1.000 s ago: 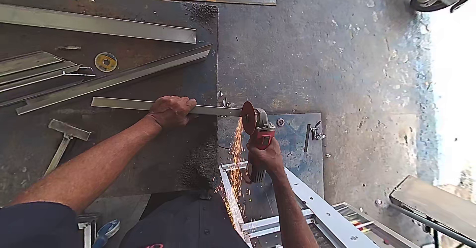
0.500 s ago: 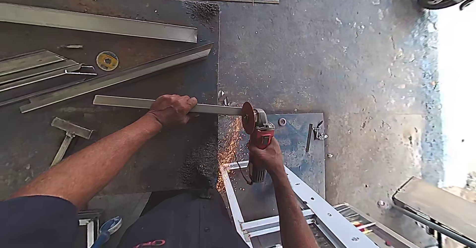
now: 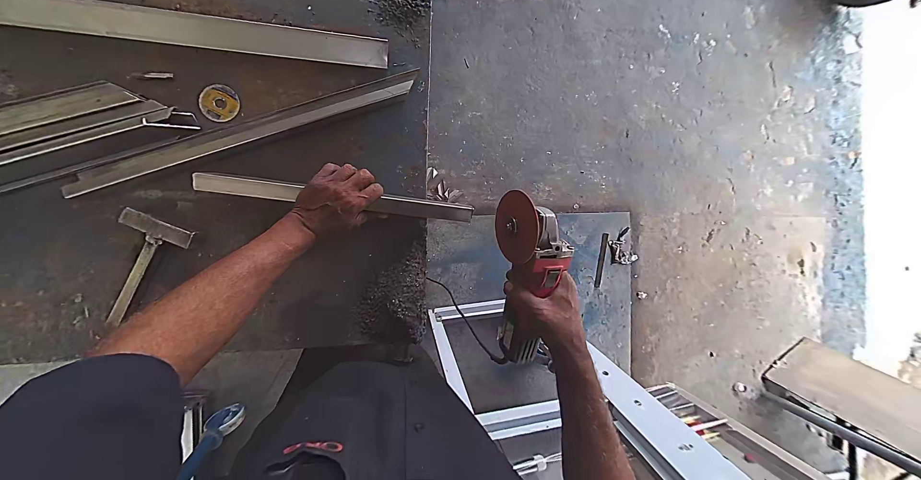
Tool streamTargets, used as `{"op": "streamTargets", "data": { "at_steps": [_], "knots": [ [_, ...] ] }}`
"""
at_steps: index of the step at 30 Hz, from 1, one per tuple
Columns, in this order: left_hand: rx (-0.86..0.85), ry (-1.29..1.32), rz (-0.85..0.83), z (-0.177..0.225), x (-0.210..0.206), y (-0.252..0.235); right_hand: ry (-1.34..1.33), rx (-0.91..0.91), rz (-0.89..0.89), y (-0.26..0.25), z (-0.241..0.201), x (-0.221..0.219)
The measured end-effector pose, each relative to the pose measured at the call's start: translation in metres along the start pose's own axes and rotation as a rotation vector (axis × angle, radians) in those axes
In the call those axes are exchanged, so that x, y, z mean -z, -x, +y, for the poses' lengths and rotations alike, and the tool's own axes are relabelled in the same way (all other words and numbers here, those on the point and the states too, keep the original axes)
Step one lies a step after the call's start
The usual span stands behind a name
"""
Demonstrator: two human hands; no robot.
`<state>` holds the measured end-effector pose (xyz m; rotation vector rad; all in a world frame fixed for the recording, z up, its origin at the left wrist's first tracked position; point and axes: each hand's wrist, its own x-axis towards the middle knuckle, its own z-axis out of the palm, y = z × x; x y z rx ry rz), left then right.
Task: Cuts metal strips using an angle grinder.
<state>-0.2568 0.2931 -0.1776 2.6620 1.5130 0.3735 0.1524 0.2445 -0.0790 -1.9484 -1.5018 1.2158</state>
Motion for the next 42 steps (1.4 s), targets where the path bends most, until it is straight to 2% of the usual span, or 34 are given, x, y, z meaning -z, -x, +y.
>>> {"op": "streamTargets", "data": {
  "at_steps": [4, 6, 10, 12, 20, 31, 42],
  "knots": [
    [-0.026, 0.058, 0.055, -0.011, -0.002, 0.02, 0.13, -0.037, -0.049, 0.019, 0.019, 0.012],
    [0.043, 0.13, 0.074, -0.009, -0.005, 0.029, 0.168, -0.057, -0.093, 0.023, 0.025, 0.013],
    [0.476, 0.076, 0.193, 0.003, -0.011, 0.034, 0.222, -0.039, -0.197, 0.018, 0.029, 0.01],
    [0.596, 0.037, 0.193, 0.005, -0.013, 0.029, 0.232, -0.014, -0.244, 0.012, 0.031, 0.008],
    [0.592, 0.007, 0.139, 0.005, -0.014, 0.027, 0.339, -0.021, -0.362, -0.008, 0.028, 0.001],
    [0.6, 0.015, 0.116, 0.004, -0.013, 0.026, 0.315, -0.01, -0.364, -0.014, 0.026, -0.004],
    [0.607, 0.013, 0.115, 0.005, -0.011, 0.023, 0.429, 0.024, -0.364, -0.021, 0.019, -0.004]
  ]
}}
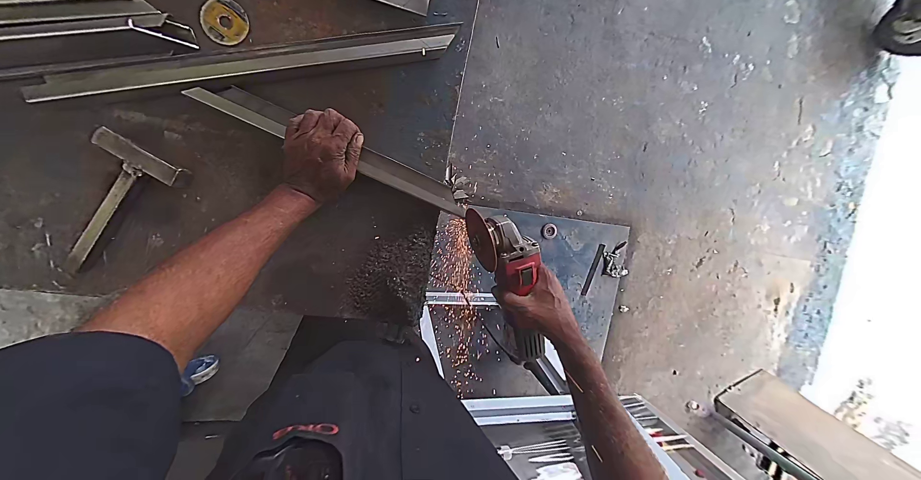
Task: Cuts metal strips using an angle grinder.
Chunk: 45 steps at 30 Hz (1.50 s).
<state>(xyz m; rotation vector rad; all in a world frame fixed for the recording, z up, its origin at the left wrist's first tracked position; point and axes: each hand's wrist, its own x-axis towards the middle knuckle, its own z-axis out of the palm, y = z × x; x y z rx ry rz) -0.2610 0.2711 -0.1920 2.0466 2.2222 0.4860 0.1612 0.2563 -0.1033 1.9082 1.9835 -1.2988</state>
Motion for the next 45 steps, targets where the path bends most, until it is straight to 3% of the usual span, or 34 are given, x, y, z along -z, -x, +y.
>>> {"op": "streamTargets", "data": {
  "at_steps": [45],
  "knots": [
    [0.001, -0.005, 0.0, -0.001, -0.003, 0.002, 0.017, 0.056, -0.03, -0.025, -0.003, 0.004]
  ]
}}
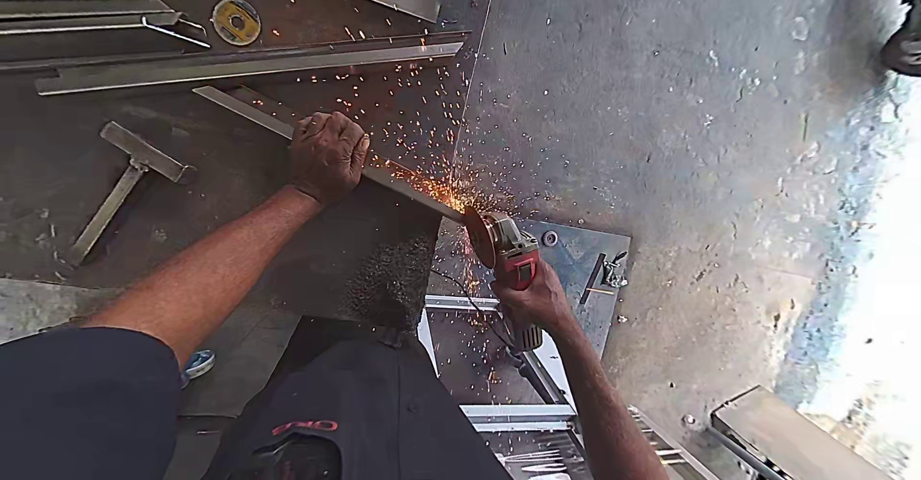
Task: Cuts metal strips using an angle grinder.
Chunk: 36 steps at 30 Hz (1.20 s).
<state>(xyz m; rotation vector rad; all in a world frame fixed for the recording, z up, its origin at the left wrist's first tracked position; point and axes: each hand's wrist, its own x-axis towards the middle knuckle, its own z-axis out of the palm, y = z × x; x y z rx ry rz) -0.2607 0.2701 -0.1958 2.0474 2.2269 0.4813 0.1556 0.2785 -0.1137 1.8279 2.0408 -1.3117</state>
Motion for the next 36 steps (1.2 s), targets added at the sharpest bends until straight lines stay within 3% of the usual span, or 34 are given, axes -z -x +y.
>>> {"op": "streamTargets", "data": {
  "at_steps": [5, 11, 16, 26, 30, 34, 36],
  "knots": [
    [-0.016, -0.004, 0.019, 0.001, -0.002, 0.0, 0.06, -0.064, -0.02, -0.002, 0.004, -0.003],
    [-0.007, -0.012, 0.003, 0.0, 0.0, -0.001, -0.24, -0.11, 0.132, 0.043, 0.023, -0.031],
    [-0.029, -0.002, 0.012, -0.002, 0.001, -0.001, -0.484, -0.277, 0.254, 0.097, 0.03, -0.064],
    [-0.504, 0.036, -0.396, -0.022, 0.045, -0.017, -0.694, -0.397, 0.418, 0.177, 0.031, -0.107],
    [-0.659, 0.097, -0.336, -0.007, 0.072, -0.035, -0.787, -0.386, 0.5, 0.191, 0.025, -0.115],
    [-0.546, -0.122, -0.541, 0.009, 0.088, -0.049, -0.801, -0.412, 0.546, 0.202, 0.017, -0.121],
    [-0.515, -0.167, -0.567, 0.011, 0.093, -0.054, -0.792, -0.422, 0.565, 0.205, 0.01, -0.125]
  ]
}}
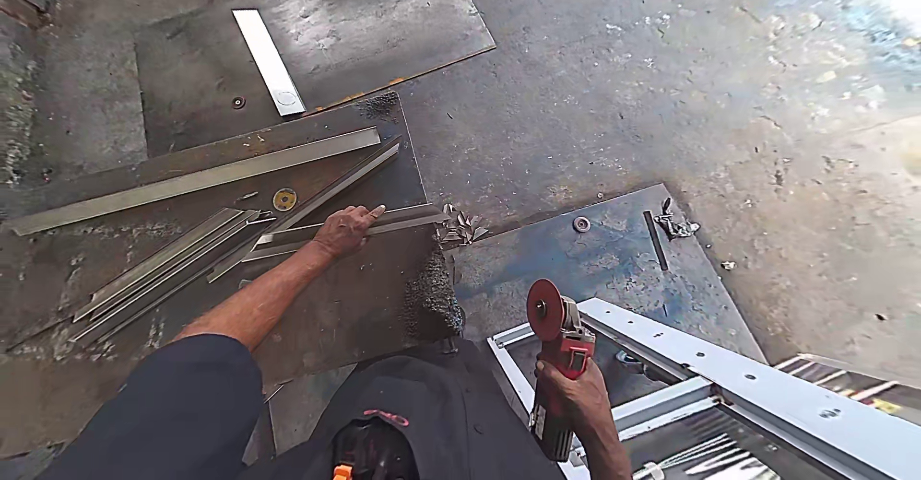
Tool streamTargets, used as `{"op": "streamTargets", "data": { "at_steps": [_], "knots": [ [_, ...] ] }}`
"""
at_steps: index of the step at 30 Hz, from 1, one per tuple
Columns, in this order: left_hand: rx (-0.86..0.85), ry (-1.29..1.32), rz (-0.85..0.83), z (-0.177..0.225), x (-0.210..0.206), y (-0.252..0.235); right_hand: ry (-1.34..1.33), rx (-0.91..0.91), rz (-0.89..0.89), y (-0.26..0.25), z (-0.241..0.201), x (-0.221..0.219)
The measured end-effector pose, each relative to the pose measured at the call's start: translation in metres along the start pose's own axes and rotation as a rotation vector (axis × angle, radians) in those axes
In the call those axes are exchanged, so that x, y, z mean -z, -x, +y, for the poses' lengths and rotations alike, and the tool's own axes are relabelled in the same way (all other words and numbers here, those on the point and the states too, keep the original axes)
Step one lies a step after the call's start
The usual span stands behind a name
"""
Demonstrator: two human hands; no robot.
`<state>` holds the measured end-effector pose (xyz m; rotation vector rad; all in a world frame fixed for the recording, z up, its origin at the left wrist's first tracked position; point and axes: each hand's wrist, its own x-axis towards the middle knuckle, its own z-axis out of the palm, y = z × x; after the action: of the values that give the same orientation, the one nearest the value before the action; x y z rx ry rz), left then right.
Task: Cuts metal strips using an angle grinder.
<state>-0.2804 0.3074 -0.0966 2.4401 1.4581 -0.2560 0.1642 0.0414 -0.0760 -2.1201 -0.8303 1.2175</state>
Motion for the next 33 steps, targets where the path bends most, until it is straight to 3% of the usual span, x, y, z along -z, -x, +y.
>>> {"op": "streamTargets", "data": {
  "at_steps": [4, 11, 18, 22, 25, 28, 31, 33],
  "knots": [
    [0.01, 0.047, 0.007, 0.005, -0.004, -0.002, -0.035, 0.01, 0.044, 0.015, 0.002, -0.003],
    [0.06, 0.14, 0.03, -0.021, -0.001, 0.052, -0.104, 0.066, -0.021, 0.04, -0.015, -0.028],
    [0.199, 0.134, 0.144, -0.142, 0.015, 0.124, -0.045, 0.061, 0.015, 0.051, -0.043, -0.051],
    [0.355, 0.069, 0.152, -0.227, 0.024, 0.164, -0.05, 0.109, 0.003, 0.058, -0.06, -0.067],
    [0.464, 0.052, 0.226, -0.265, 0.019, 0.179, -0.09, 0.139, -0.003, 0.065, -0.067, -0.076],
    [0.406, 0.171, 0.3, -0.254, 0.014, 0.165, -0.101, 0.148, -0.015, 0.074, -0.072, -0.087],
    [0.224, 0.264, 0.188, -0.214, -0.001, 0.133, -0.064, 0.118, 0.001, 0.08, -0.069, -0.091],
    [0.2, 0.268, 0.073, -0.19, -0.008, 0.111, -0.026, 0.098, 0.019, 0.084, -0.069, -0.093]
  ]
}}
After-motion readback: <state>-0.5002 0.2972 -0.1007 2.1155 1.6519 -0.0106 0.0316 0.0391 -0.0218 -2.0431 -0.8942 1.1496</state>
